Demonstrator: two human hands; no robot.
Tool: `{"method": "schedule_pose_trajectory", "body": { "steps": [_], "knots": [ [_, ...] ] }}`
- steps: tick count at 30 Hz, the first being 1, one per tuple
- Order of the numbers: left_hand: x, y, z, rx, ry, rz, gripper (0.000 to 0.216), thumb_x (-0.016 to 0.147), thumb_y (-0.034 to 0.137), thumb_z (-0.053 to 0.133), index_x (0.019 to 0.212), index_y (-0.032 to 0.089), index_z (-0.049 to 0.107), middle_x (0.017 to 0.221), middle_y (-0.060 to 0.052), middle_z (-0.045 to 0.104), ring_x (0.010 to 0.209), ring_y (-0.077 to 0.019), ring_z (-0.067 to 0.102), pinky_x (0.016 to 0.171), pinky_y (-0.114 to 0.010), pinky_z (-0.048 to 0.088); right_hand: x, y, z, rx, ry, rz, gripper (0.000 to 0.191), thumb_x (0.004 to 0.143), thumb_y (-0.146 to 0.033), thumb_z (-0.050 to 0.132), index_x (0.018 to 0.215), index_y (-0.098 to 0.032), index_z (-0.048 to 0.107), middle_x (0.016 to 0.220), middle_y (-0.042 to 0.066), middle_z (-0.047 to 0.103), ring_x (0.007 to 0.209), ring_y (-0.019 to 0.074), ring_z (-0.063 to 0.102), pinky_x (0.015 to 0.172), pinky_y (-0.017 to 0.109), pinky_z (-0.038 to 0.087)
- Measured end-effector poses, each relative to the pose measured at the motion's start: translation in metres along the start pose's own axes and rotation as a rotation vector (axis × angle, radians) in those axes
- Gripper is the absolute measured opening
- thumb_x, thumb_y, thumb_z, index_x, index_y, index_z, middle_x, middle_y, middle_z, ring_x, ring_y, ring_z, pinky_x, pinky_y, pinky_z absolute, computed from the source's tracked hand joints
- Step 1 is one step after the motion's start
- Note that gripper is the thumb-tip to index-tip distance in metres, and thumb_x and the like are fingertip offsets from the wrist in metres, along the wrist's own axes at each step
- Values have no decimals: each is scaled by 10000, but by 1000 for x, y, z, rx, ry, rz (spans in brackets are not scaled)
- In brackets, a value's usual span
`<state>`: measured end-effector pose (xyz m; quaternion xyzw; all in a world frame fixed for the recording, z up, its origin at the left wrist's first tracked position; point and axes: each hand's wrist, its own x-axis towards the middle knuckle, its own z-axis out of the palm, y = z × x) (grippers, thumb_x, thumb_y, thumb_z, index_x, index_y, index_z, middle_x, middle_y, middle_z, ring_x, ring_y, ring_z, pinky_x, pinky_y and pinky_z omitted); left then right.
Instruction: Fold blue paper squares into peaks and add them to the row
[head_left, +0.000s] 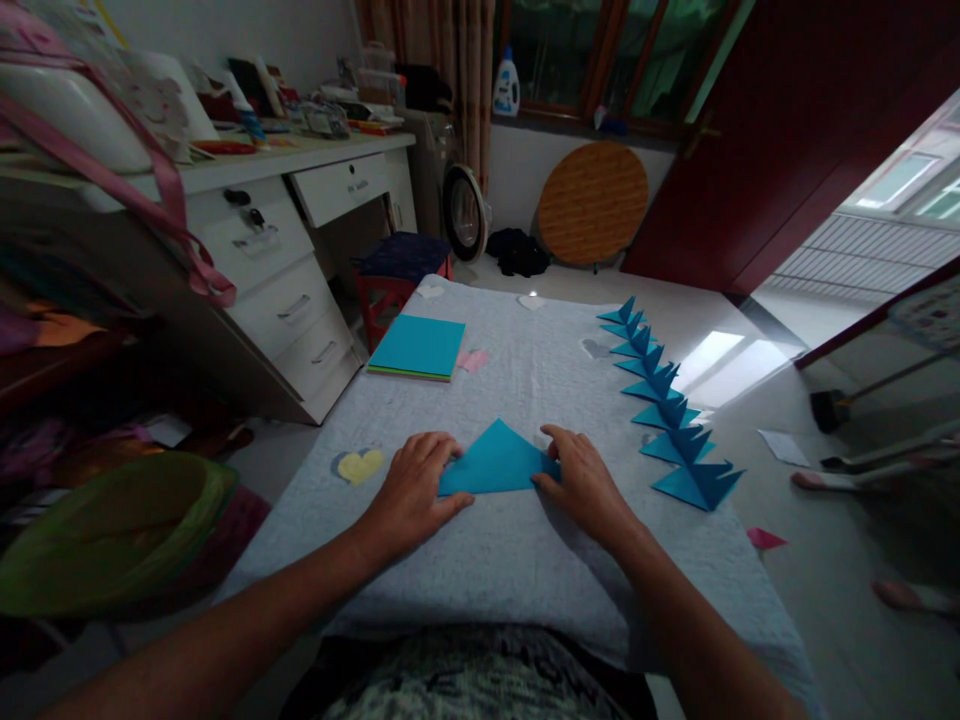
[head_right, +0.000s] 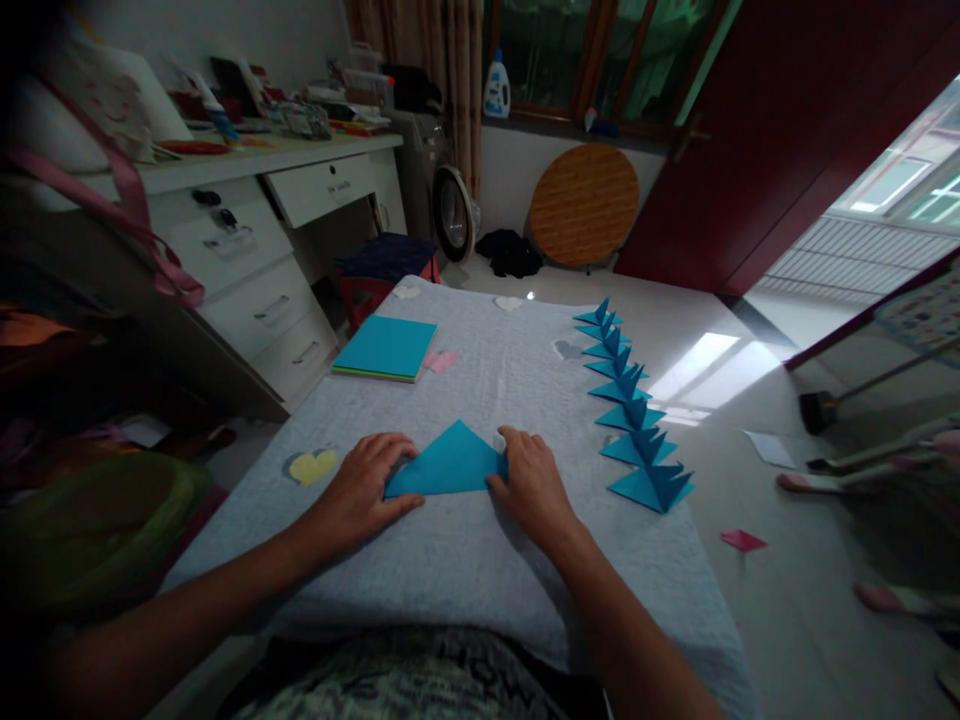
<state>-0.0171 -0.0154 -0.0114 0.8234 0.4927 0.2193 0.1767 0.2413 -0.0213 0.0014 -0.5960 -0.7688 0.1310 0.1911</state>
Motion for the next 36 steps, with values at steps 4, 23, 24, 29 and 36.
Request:
{"method": "schedule_pose_trajectory", "body": {
  "steps": [4, 23, 24, 29, 36],
  "knots": [
    [-3, 1, 1, -74, 55, 57, 335, 749, 215, 755, 1016, 205, 552, 1159, -81, 589, 1118, -278, 514, 968, -446, 446, -1, 2, 2, 75, 42, -54, 231, 781, -116, 653, 990, -197, 600, 901, 59, 632, 884, 243, 565, 831, 405, 463],
    [0, 15, -13, 285, 239, 588, 157, 922, 102, 484, 885, 187, 610, 899, -42, 728, 1032, -227, 638, 1025, -448, 369, -5, 3, -1, 145, 262, -277, 301, 855, -49, 437, 940, -219, 670, 993, 91, 646, 888, 213, 615, 765, 342, 514],
    [1, 14, -14, 287, 215, 615, 159, 933, 112, 487, 944, 191, 624, 967, -47, 736, 1066, -227, 632, 1035, -443, 371, -5, 3, 0, 183, 271, -272, 307, 858, -49, 425, 950, -222, 662, 994, 86, 655, 888, 203, 632, 773, 332, 521],
    [6, -2, -26, 284, 86, 676, 321, 945, 123, 509, 1232, 236, 597, 1343, -66, 640, 1297, -244, 527, 1110, -446, 359, -3, 10, 2, 342, 297, -256, 220, 838, -77, 475, 935, -225, 606, 1026, 84, 684, 939, 201, 670, 812, 333, 535],
    [10, -6, -34, 300, 52, 814, 321, 966, 106, 509, 1201, 285, 634, 1356, -26, 639, 1325, -226, 529, 1162, -461, 333, 1, 10, 4, 466, 273, -240, 180, 835, -82, 503, 897, -224, 594, 1097, 91, 682, 1006, 199, 666, 861, 339, 520]
  ]
}}
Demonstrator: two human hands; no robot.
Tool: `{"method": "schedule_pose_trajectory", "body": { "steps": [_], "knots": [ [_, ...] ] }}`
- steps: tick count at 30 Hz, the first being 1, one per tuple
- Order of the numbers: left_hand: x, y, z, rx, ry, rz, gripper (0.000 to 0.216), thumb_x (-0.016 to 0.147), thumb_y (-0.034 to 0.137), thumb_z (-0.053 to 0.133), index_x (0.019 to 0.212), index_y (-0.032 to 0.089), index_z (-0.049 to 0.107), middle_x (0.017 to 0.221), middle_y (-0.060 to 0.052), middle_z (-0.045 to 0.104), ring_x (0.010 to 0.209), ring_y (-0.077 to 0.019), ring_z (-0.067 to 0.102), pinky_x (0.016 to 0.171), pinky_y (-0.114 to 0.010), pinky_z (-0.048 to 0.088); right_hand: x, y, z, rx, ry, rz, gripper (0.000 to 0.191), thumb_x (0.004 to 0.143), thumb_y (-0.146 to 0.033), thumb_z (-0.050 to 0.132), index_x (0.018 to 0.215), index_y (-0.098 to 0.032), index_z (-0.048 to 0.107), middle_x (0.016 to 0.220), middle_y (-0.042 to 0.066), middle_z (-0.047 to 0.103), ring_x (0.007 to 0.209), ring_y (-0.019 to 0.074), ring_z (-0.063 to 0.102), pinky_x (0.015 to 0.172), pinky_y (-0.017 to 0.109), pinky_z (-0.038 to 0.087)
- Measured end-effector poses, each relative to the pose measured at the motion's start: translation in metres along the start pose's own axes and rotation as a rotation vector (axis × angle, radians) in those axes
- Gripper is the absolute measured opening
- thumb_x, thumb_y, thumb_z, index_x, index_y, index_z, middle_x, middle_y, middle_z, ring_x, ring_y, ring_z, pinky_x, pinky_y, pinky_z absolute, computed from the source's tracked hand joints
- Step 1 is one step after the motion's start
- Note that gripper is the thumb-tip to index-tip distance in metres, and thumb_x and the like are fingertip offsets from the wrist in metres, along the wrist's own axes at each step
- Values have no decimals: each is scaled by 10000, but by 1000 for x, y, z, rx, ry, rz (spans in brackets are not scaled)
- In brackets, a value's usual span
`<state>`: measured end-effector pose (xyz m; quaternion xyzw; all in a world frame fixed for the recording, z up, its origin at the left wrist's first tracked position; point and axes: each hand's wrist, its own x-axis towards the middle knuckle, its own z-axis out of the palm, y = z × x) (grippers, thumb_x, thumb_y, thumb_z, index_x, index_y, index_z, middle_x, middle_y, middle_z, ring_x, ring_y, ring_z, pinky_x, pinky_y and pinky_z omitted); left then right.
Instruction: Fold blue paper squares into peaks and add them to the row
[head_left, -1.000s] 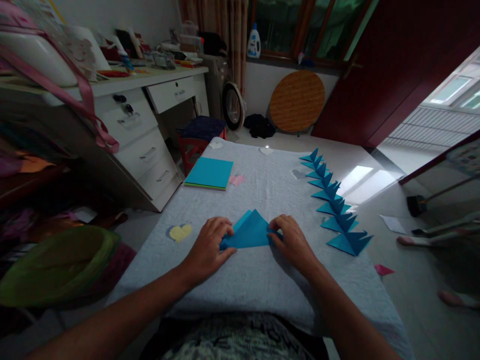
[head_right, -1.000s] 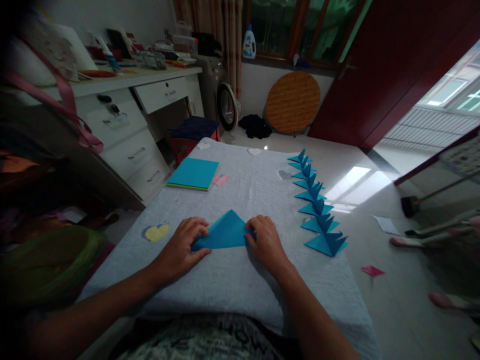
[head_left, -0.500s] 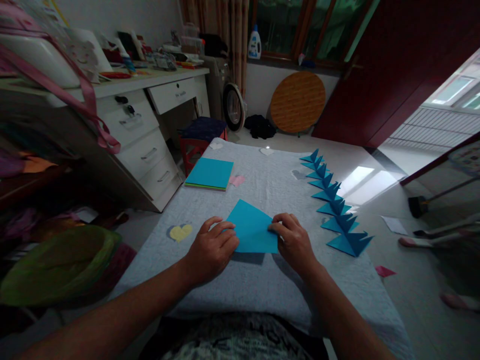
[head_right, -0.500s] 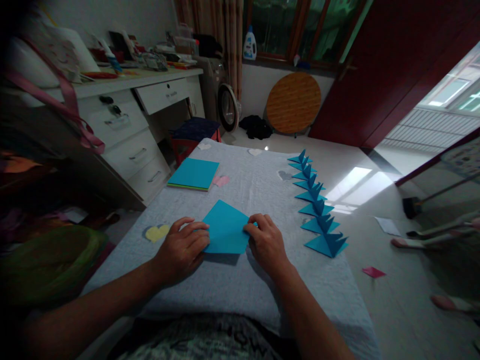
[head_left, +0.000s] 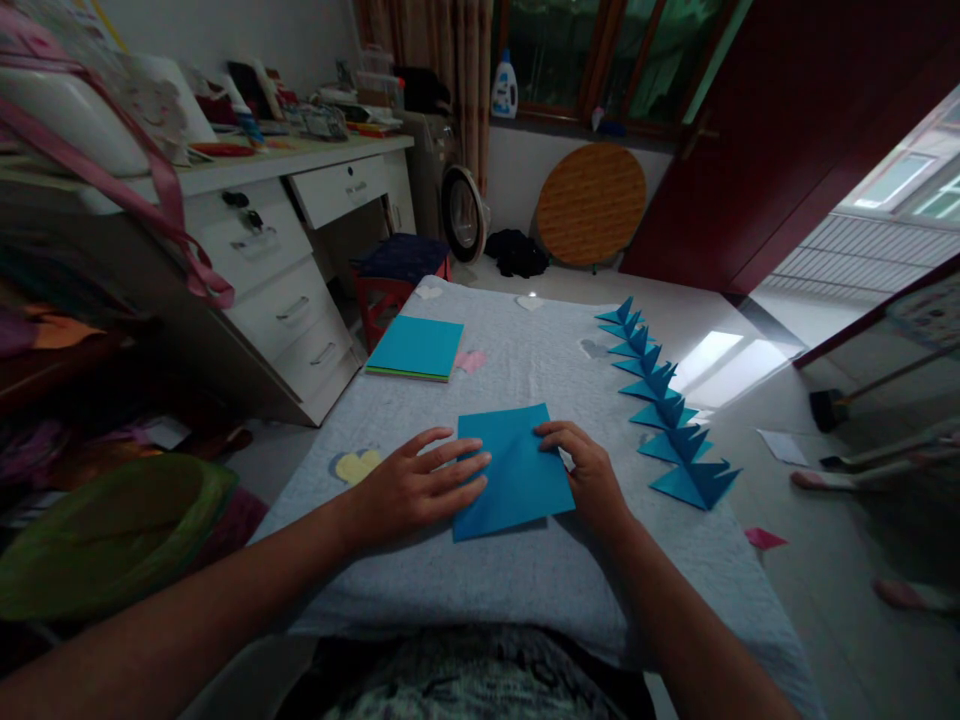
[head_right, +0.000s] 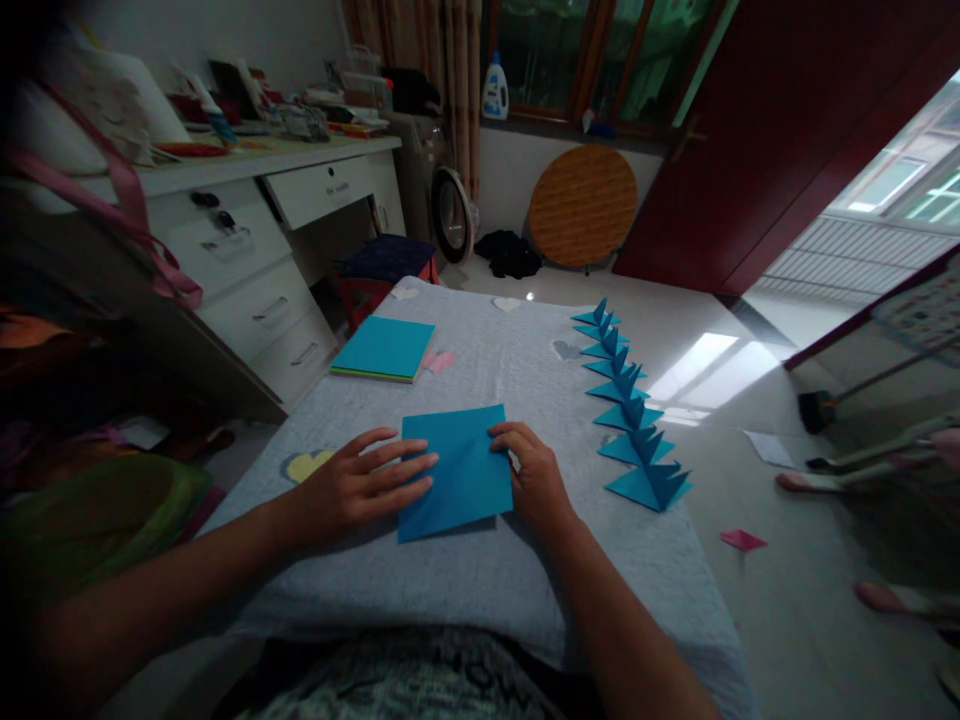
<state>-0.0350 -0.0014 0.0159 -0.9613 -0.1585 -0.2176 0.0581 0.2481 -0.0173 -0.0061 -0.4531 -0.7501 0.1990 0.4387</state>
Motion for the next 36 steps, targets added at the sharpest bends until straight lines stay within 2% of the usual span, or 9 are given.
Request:
{"method": "schedule_pose_trajectory", "body": {
  "steps": [3, 6, 9, 14, 19, 24, 29, 33, 36],
  "knots": [
    [4, 4, 5, 0, 10, 74, 265, 970, 122, 518, 1140, 263, 663, 1318, -29, 667, 1305, -214, 551, 1153, -434, 325, 2, -2, 2, 38, -41, 3, 162, 829, -92, 523, 891, -224, 595, 1138, 93, 677, 1026, 200, 664, 869, 340, 518],
    [6, 7, 11, -17, -3, 24, 239, 957, 117, 539, 1081, 254, 690, 1233, -32, 713, 1264, -204, 583, 1062, -370, 386, 2, -1, 1, 43, -117, 12, 181, 785, -93, 557, 906, -223, 594, 1202, 108, 659, 1065, 216, 657, 881, 351, 521],
    [7, 8, 16, 18, -28, -28, 235, 964, 111, 511, 1002, 235, 708, 1135, -43, 743, 1203, -206, 614, 970, -357, 422, 2, 3, -4, -26, -123, 12, 326, 729, -30, 472, 954, -224, 605, 1266, 110, 638, 1179, 230, 613, 972, 405, 495],
    [18, 8, 19, 64, -75, 41, 246, 967, 111, 488, 801, 172, 657, 1081, -100, 723, 1074, -232, 644, 897, -389, 473, -2, -3, -12, -260, 18, -108, 523, 699, -48, 457, 1177, -217, 586, 1371, 115, 588, 1391, 285, 431, 1127, 548, 348],
    [33, 9, 20, 6, -130, 13, 146, 948, 160, 539, 840, 162, 638, 1087, -131, 689, 1018, -245, 636, 837, -381, 522, -13, -25, -5, -537, -74, -248, 684, 732, -165, 571, 1395, -298, 463, 1556, 55, 418, 1490, 354, 239, 1184, 640, 137],
    [40, 12, 21, -61, -215, -1, 76, 903, 128, 571, 854, 159, 621, 957, -103, 685, 938, -238, 641, 797, -363, 535, -18, -33, 3, -529, -130, -358, 804, 718, -144, 547, 1485, -311, 377, 1567, 51, 407, 1503, 350, 209, 1193, 653, 61],
    [39, 10, 22, -235, -258, -160, 135, 815, 101, 600, 926, 178, 602, 940, -71, 688, 879, -213, 654, 770, -324, 522, -13, -32, 2, -441, -292, -384, 803, 683, -124, 496, 1478, -195, 408, 1504, 125, 488, 1445, 317, 363, 1202, 625, 133],
    [40, 10, 14, -301, -289, -219, 143, 746, 90, 597, 845, 188, 565, 847, -41, 674, 776, -199, 657, 678, -287, 496, -12, -27, 1, -379, -302, -343, 568, 754, -166, 530, 1320, -158, 576, 1398, 159, 588, 1379, 314, 462, 1153, 566, 320],
    [41, 12, 7, -335, -279, -280, 67, 795, 140, 572, 811, 200, 548, 772, -14, 657, 703, -185, 644, 611, -265, 451, -13, -23, 0, -285, -298, -245, 376, 824, -173, 517, 1173, -187, 656, 1254, 131, 683, 1184, 280, 622, 1026, 491, 470]
  ]
}}
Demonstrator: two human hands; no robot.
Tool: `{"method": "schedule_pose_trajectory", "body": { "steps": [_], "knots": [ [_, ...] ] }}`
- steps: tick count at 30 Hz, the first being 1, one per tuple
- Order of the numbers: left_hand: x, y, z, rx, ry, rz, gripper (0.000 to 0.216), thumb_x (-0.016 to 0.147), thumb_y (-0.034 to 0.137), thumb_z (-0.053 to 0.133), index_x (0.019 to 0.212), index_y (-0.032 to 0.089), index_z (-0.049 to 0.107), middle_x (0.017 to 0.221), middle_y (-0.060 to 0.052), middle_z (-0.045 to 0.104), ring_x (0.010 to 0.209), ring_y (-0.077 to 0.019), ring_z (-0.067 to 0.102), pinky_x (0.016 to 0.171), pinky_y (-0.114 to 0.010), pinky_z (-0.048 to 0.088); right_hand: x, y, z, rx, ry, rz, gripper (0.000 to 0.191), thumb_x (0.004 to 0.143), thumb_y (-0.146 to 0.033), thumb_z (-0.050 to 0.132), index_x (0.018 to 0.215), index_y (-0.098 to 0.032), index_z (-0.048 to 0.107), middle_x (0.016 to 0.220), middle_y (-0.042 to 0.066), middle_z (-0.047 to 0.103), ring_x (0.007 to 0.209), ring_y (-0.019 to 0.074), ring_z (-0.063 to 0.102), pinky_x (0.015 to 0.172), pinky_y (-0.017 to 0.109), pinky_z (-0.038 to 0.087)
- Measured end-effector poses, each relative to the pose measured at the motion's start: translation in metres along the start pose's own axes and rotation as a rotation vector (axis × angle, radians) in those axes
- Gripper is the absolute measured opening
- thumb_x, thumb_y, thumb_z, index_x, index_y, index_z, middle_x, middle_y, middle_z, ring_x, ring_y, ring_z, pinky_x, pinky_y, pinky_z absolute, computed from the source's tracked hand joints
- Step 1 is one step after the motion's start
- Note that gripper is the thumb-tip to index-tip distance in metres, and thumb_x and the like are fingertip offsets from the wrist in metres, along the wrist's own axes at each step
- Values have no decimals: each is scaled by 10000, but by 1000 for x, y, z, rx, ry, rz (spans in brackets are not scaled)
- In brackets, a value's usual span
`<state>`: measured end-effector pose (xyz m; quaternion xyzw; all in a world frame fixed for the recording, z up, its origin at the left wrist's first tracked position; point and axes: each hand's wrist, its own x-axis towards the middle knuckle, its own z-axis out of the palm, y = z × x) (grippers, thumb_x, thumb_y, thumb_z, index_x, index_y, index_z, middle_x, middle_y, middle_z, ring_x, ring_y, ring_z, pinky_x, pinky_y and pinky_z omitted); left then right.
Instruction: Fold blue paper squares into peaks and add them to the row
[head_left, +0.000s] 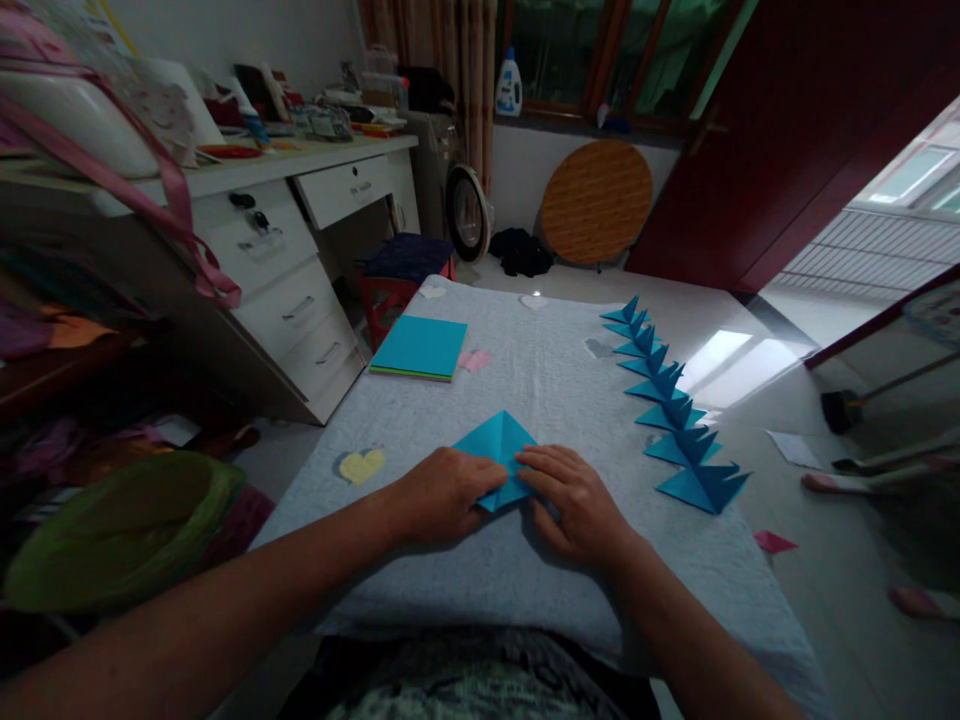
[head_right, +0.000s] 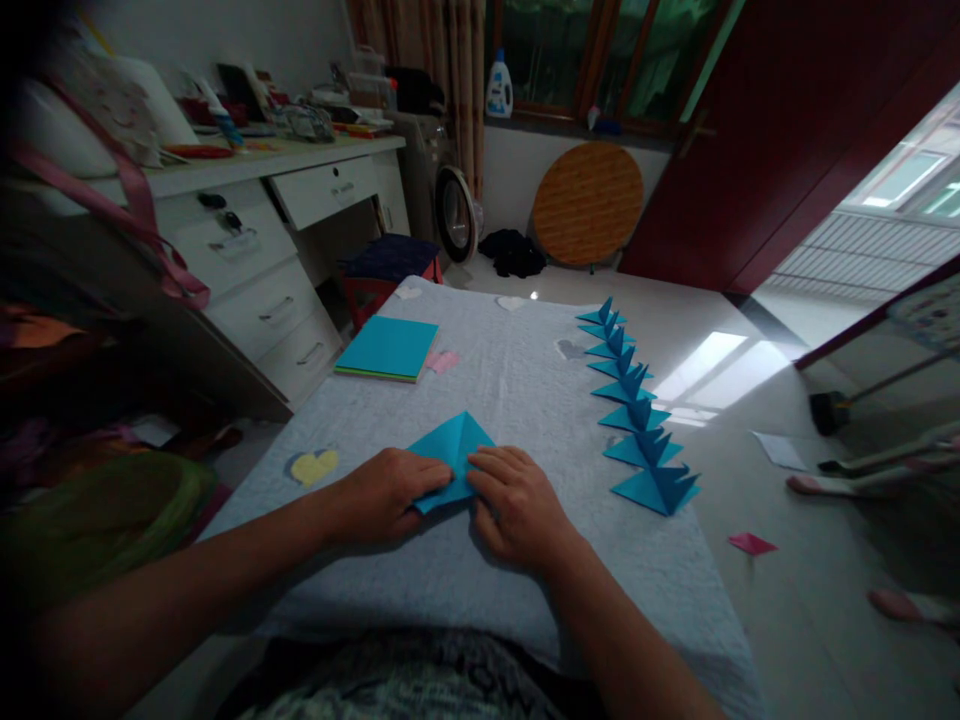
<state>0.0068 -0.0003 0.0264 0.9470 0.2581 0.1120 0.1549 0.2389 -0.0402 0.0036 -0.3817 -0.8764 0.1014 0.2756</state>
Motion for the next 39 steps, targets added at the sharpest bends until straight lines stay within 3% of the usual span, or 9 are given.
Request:
{"method": "schedule_pose_trajectory", "body": {
  "steps": [3, 6, 10, 13, 16, 20, 24, 29, 39],
  "knots": [
    [-2, 1, -2, -103, 6, -126, 41, 857, 179, 537, 833, 208, 553, 712, 11, 642, 650, -168, 630, 587, -248, 411, 0, 3, -2, 163, -9, 96, 260, 884, -179, 474, 1041, -200, 680, 1006, 83, 743, 915, 209, 685, 849, 369, 535],
    [-2, -3, -1, -253, 52, -282, 61, 915, 248, 521, 905, 212, 568, 712, 18, 643, 648, -166, 632, 615, -258, 416, 2, 6, -4, 238, -28, 209, 214, 932, -221, 454, 917, -203, 667, 819, 38, 707, 765, 175, 652, 736, 306, 506],
    [0, -9, 6, -382, 186, -437, 148, 905, 291, 568, 1032, 217, 559, 771, 9, 666, 692, -178, 645, 648, -278, 444, 6, 9, -1, 210, -3, 364, 209, 935, -267, 477, 785, -208, 610, 700, 5, 639, 646, 158, 592, 652, 284, 448],
    [1, -11, 12, -404, 250, -512, 266, 899, 282, 577, 1154, 226, 524, 786, 4, 686, 693, -182, 654, 636, -276, 457, 8, 10, 5, 210, 12, 461, 177, 926, -270, 485, 795, -210, 588, 704, 4, 629, 653, 165, 591, 644, 286, 428],
    [1, -12, 17, -337, 277, -535, 371, 914, 289, 565, 1270, 230, 481, 782, 5, 694, 692, -186, 668, 635, -274, 470, 8, 9, 9, 224, 44, 531, 131, 916, -260, 492, 977, -205, 594, 761, 9, 645, 695, 175, 606, 658, 290, 427],
    [0, -14, 21, -212, 261, -536, 444, 938, 288, 539, 1371, 232, 461, 975, -42, 738, 839, -212, 711, 778, -325, 531, 7, 10, 9, 230, 79, 547, 306, 907, -246, 497, 1207, -195, 522, 739, -15, 617, 656, 165, 586, 642, 280, 414],
    [-5, -13, 23, -189, 248, -444, 340, 962, 248, 500, 1292, 234, 582, 1265, -58, 681, 1124, -218, 660, 999, -345, 491, 5, 11, 7, 239, 48, 479, 216, 922, -236, 482, 1116, -205, 571, 727, -15, 623, 652, 154, 586, 653, 271, 418],
    [-8, -10, 26, -119, 150, -433, 309, 976, 229, 477, 1240, 218, 637, 1107, -56, 713, 1020, -219, 674, 934, -354, 523, 6, 12, 9, 229, 8, 416, 169, 920, -201, 471, 970, -204, 632, 847, 30, 690, 763, 170, 636, 742, 284, 449],
    [-2, -9, 28, 61, 19, -537, 373, 983, 213, 435, 1311, 253, 607, 1066, -62, 692, 962, -223, 677, 861, -337, 523, 12, 9, 10, 120, -44, 500, 198, 895, -185, 460, 947, -195, 651, 836, 42, 698, 757, 185, 638, 735, 299, 445]
  ]
}}
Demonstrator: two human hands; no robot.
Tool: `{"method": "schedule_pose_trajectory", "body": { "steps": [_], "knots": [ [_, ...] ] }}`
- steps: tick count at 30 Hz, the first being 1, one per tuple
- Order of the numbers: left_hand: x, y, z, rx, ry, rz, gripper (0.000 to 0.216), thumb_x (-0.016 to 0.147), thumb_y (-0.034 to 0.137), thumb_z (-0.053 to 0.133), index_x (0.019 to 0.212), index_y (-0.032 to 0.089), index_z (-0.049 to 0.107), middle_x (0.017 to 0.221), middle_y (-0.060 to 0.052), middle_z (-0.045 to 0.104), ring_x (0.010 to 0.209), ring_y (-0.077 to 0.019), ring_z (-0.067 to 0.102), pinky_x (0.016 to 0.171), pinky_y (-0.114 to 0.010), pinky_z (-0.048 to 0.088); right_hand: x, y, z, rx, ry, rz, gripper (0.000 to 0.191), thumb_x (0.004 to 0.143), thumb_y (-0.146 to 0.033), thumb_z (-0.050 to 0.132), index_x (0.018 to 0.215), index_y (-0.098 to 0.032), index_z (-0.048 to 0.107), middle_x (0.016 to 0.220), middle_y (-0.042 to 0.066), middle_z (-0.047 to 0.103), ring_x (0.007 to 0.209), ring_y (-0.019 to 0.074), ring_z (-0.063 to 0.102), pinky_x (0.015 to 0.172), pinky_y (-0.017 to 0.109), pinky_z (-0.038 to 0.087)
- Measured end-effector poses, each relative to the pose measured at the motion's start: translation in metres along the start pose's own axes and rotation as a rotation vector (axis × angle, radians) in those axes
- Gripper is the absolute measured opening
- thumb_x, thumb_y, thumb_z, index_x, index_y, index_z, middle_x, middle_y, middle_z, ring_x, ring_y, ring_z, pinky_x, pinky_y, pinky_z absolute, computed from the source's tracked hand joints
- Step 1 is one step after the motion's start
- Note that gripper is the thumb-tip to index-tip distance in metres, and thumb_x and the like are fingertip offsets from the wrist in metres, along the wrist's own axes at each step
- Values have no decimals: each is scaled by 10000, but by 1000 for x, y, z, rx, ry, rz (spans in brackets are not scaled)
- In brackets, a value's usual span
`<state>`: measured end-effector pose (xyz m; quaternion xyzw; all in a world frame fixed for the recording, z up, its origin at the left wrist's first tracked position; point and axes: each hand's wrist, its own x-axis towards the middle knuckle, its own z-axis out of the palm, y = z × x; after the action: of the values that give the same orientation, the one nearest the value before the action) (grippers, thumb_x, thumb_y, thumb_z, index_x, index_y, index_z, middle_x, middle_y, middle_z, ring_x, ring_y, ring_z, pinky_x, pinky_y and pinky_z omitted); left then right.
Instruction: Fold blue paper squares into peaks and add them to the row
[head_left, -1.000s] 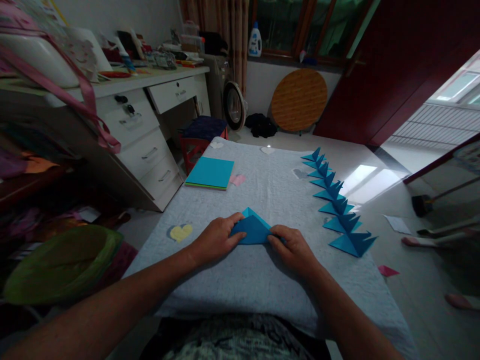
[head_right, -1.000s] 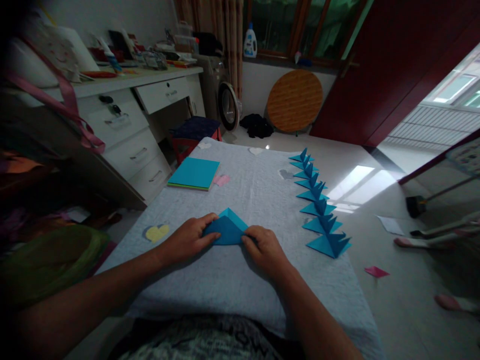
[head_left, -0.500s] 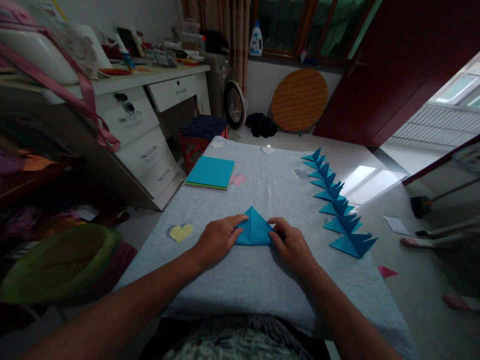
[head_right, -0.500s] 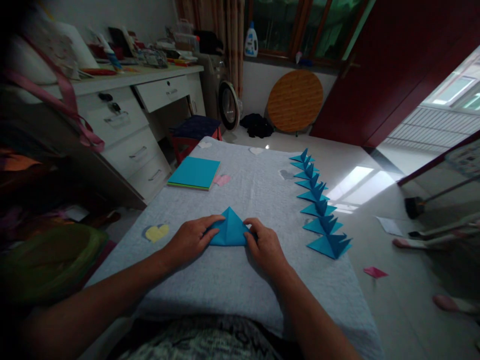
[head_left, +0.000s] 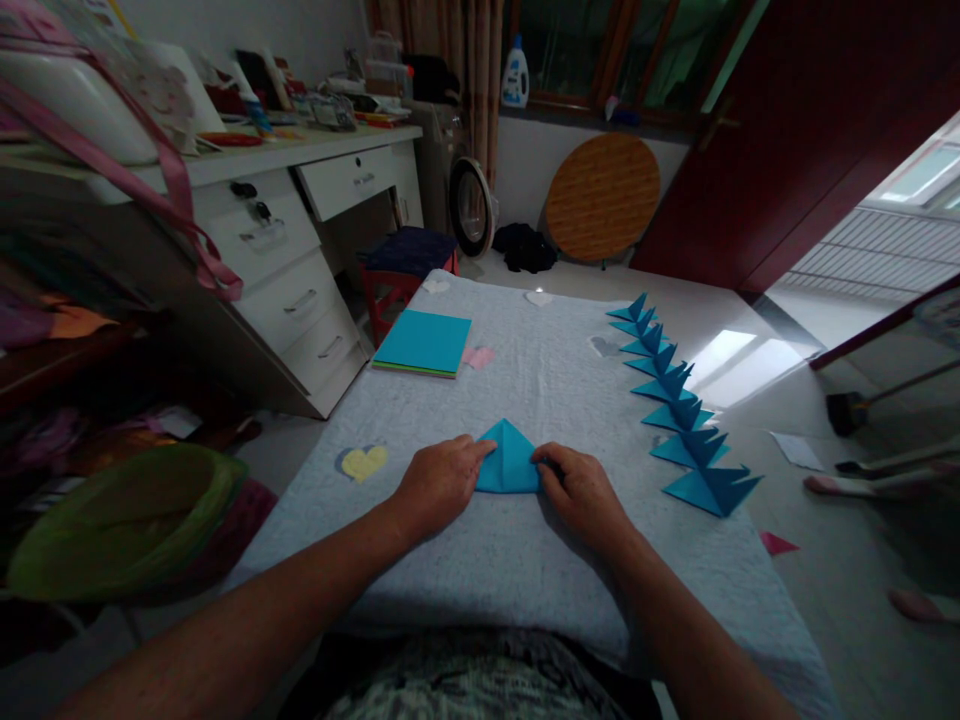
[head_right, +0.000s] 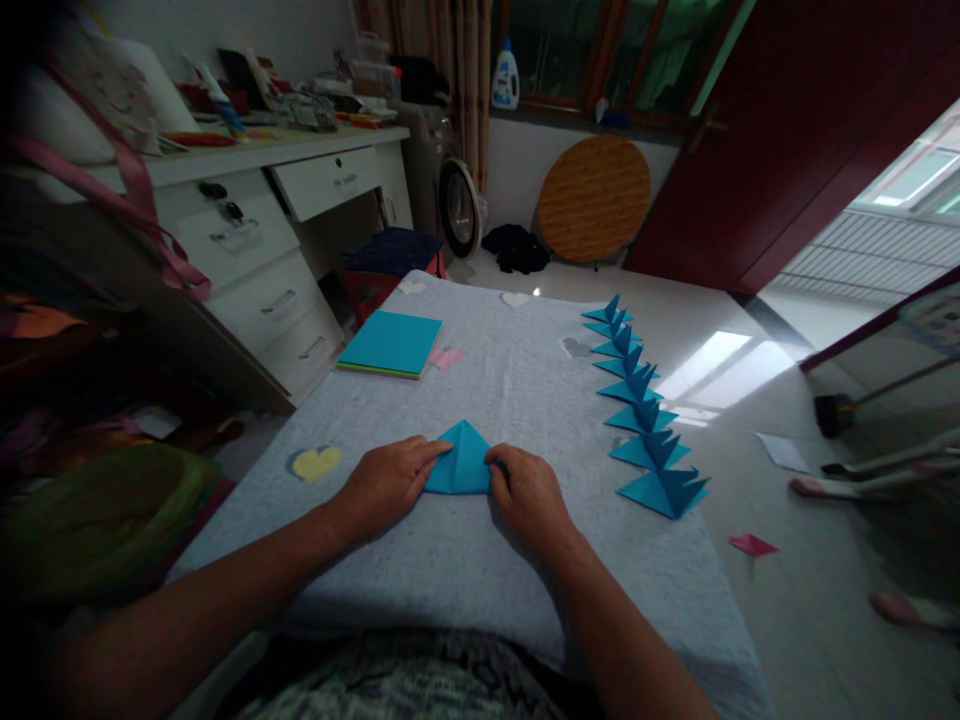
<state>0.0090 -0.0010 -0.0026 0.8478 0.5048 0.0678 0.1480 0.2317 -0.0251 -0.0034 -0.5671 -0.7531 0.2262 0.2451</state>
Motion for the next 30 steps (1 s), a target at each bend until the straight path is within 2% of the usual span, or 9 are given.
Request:
{"method": "schedule_pose_trajectory", "body": {
  "steps": [10, 17, 30],
  "knots": [
    [7, 1, -1, 56, -25, -56, 418, 977, 200, 424, 1349, 309, 581, 996, -34, 677, 854, -191, 672, 756, -295, 496, -3, 2, -1, 57, 63, -44, 203, 874, -189, 483, 947, -202, 673, 866, 40, 715, 789, 185, 655, 762, 297, 471],
    [10, 2, -2, 44, -32, -62, 422, 984, 203, 417, 1359, 311, 575, 1022, -41, 681, 883, -195, 674, 776, -297, 491, -2, 6, 0, 47, 75, -61, 228, 889, -190, 477, 972, -198, 689, 907, 53, 721, 842, 201, 668, 803, 324, 489],
    [14, 3, -5, 136, -96, -26, 519, 965, 171, 371, 1450, 319, 476, 994, -56, 659, 811, -211, 665, 699, -299, 476, -1, 6, 1, -50, 8, -20, 280, 883, -169, 479, 1045, -170, 707, 976, 80, 736, 899, 222, 676, 861, 363, 498]
  ]
}}
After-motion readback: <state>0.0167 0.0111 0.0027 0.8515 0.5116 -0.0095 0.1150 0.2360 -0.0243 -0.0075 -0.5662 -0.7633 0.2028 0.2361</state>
